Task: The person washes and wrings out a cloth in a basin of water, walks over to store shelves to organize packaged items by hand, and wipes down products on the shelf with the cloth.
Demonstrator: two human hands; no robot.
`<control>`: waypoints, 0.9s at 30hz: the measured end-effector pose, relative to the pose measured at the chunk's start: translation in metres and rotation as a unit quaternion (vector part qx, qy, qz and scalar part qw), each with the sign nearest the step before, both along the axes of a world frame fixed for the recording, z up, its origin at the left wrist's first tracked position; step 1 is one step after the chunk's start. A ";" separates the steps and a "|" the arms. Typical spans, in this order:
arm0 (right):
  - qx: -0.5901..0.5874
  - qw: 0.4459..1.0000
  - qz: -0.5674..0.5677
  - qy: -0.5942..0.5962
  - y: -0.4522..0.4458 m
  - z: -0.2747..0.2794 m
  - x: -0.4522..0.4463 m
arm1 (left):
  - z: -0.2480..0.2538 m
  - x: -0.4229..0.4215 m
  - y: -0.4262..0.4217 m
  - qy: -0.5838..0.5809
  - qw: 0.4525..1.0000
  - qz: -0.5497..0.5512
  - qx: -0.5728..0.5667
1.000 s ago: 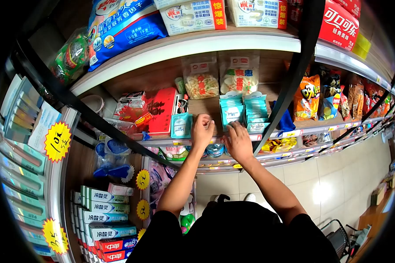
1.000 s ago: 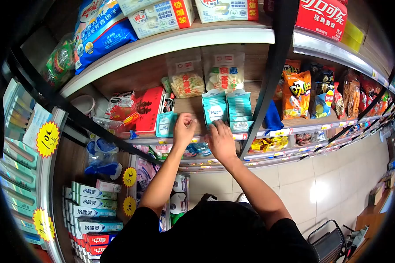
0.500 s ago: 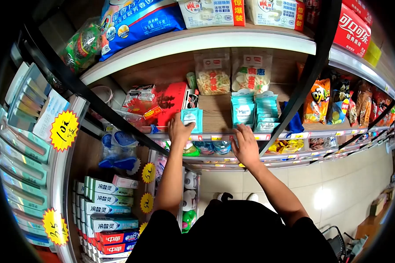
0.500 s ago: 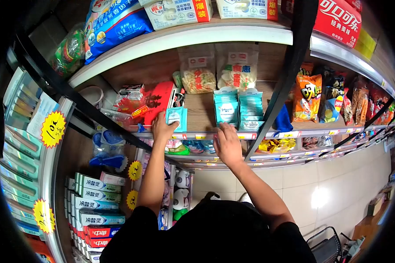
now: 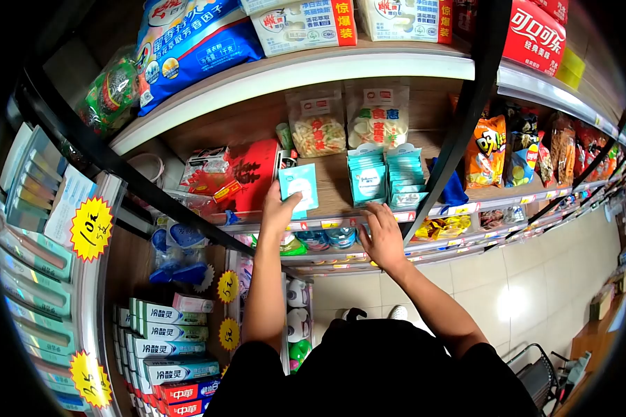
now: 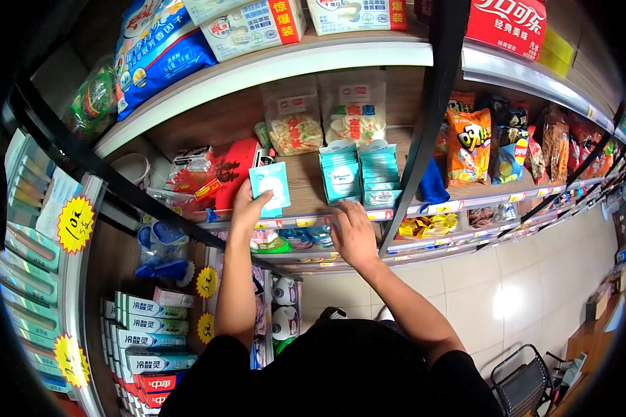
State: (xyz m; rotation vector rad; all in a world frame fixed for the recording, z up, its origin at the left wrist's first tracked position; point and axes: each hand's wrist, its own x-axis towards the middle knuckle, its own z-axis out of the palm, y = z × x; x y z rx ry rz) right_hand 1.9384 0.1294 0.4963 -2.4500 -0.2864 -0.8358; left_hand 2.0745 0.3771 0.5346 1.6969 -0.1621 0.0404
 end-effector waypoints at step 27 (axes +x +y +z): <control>-0.036 0.999 -0.033 0.015 -0.002 -0.001 0.023 | -0.044 -0.002 -0.143 -0.099 0.982 -0.014 0.160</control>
